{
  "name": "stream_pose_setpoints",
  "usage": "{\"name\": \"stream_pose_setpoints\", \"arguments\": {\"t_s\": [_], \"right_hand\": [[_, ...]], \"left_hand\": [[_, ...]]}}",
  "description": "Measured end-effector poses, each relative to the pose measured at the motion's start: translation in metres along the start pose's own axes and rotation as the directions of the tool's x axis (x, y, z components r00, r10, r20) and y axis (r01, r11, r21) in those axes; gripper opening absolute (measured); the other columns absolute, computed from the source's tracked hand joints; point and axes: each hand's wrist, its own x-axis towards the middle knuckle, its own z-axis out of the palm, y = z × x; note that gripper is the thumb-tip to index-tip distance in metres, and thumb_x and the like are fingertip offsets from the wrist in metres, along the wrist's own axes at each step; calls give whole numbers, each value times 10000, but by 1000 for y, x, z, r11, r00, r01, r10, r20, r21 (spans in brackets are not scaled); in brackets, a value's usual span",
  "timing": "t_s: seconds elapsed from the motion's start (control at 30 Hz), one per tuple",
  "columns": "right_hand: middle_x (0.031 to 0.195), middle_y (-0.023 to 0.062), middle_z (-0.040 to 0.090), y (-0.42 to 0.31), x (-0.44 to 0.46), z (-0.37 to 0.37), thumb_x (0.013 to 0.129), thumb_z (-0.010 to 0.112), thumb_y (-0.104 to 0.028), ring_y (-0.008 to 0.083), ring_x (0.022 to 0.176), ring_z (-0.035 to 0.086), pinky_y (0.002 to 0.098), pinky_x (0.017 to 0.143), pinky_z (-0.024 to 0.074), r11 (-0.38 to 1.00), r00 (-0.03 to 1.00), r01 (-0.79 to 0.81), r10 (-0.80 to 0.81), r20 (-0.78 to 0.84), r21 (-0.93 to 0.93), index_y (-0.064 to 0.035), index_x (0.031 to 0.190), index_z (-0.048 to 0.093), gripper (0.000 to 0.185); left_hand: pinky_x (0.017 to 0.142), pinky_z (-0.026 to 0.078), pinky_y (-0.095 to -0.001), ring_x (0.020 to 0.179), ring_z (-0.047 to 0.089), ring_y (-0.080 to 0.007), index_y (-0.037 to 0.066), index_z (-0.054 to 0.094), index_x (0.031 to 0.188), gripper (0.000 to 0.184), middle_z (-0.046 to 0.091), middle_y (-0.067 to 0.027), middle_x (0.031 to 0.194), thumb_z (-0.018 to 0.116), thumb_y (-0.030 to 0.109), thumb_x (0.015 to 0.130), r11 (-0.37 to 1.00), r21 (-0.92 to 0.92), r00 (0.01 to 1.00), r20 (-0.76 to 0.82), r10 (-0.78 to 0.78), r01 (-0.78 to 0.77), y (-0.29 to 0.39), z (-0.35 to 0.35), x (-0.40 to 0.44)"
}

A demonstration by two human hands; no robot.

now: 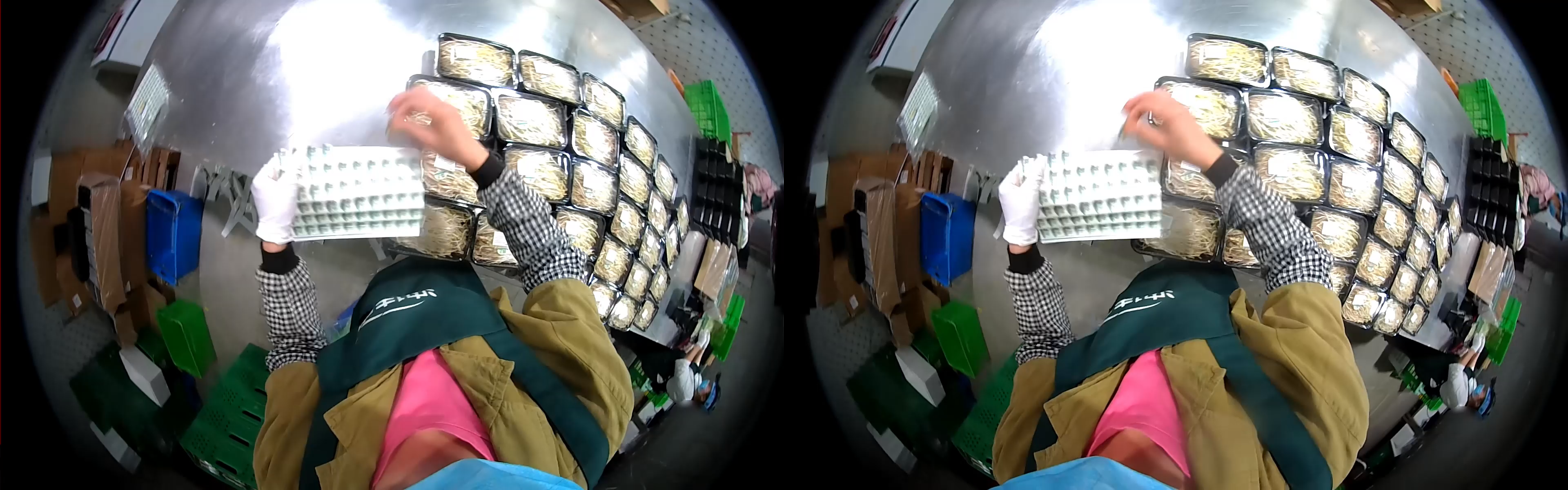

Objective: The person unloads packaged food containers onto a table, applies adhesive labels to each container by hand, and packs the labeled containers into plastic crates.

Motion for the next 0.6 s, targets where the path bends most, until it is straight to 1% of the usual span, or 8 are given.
{"name": "stream_pose_setpoints", "arguments": {"t_s": [0.1, 0.2, 0.27, 0.3, 0.37, 0.47, 0.53, 0.6], "right_hand": [[792, 80, 655, 113, 7, -22, 792, 634, -187, 259, 784, 594, 374, 713, 449, 837, 719, -530, 529, -452, 136, -49, 846, 673, 153], [737, 95, 649, 193, 9, -31, 755, 657, -295, 262, 773, 606, 407, 703, 444, 618, 680, -694, 392, -620, -370, -58, 818, 694, 248], [906, 100, 613, 180, 11, -25, 753, 645, -285, 270, 870, 577, 426, 741, 416, 452, 712, -696, 330, -620, -558, -89, 832, 668, 213], [929, 102, 599, 182, 10, -23, 760, 636, -267, 273, 884, 569, 421, 750, 415, 467, 724, -677, 284, -629, -569, -90, 858, 646, 203], [975, 104, 571, 189, 4, -23, 773, 618, -231, 280, 911, 553, 412, 769, 413, 488, 737, -645, 193, -648, -588, -91, 910, 601, 197], [895, 116, 575, 182, -15, -37, 793, 563, -121, 294, 861, 556, 406, 761, 409, 633, 697, -628, 198, -689, -453, -67, 935, 543, 153], [832, 140, 567, 142, -49, -44, 827, 532, -88, 311, 832, 556, 417, 720, 420, 756, 717, -551, 211, -664, -355, -48, 930, 531, 110], [815, 154, 584, 80, -103, -49, 844, 546, -108, 314, 727, 563, 383, 653, 444, 829, 709, -536, 338, -619, -160, -35, 938, 544, 119]], "left_hand": [[651, 421, -206, 718, 523, -44, -21, 634, 917, 200, 631, 7, 822, 599, 171, 873, 1000, 27, 987, -159, 7, -3, -29, -7, 53], [684, 445, -262, 734, 572, -112, -24, 639, 923, 277, 664, -57, 827, 617, 241, 846, 1000, -26, 974, -226, -3, -3, -57, -23, 104], [881, 410, -352, 1019, 545, -283, -45, 518, 1141, 503, 576, -198, 1103, 627, 321, 815, 849, 518, 931, -351, 104, 100, -72, -34, 116], [954, 375, -378, 1128, 490, -334, -54, 455, 1217, 595, 516, -237, 1199, 627, 339, 806, 675, 728, 883, -389, 263, 120, -76, -34, 113], [992, 345, -386, 1179, 442, -342, -46, 387, 1276, 617, 458, -241, 1262, 626, 275, 807, 712, 696, 910, -347, 226, 88, -59, -19, 79], [695, 487, -343, 728, 608, -306, 19, 627, 951, 209, 648, -144, 834, 550, 169, 829, 873, 469, 966, -132, 221, -135, -56, 36, 9], [838, 432, -391, 908, 571, -310, 30, 616, 1013, 355, 628, -147, 948, 522, 338, 863, 724, 631, 959, 217, 181, -279, -85, 75, -28], [882, 405, -407, 1001, 537, -324, 22, 525, 1180, 501, 605, -168, 994, 513, 416, 870, 797, 591, 973, 231, -14, -129, -113, 119, -54]]}}
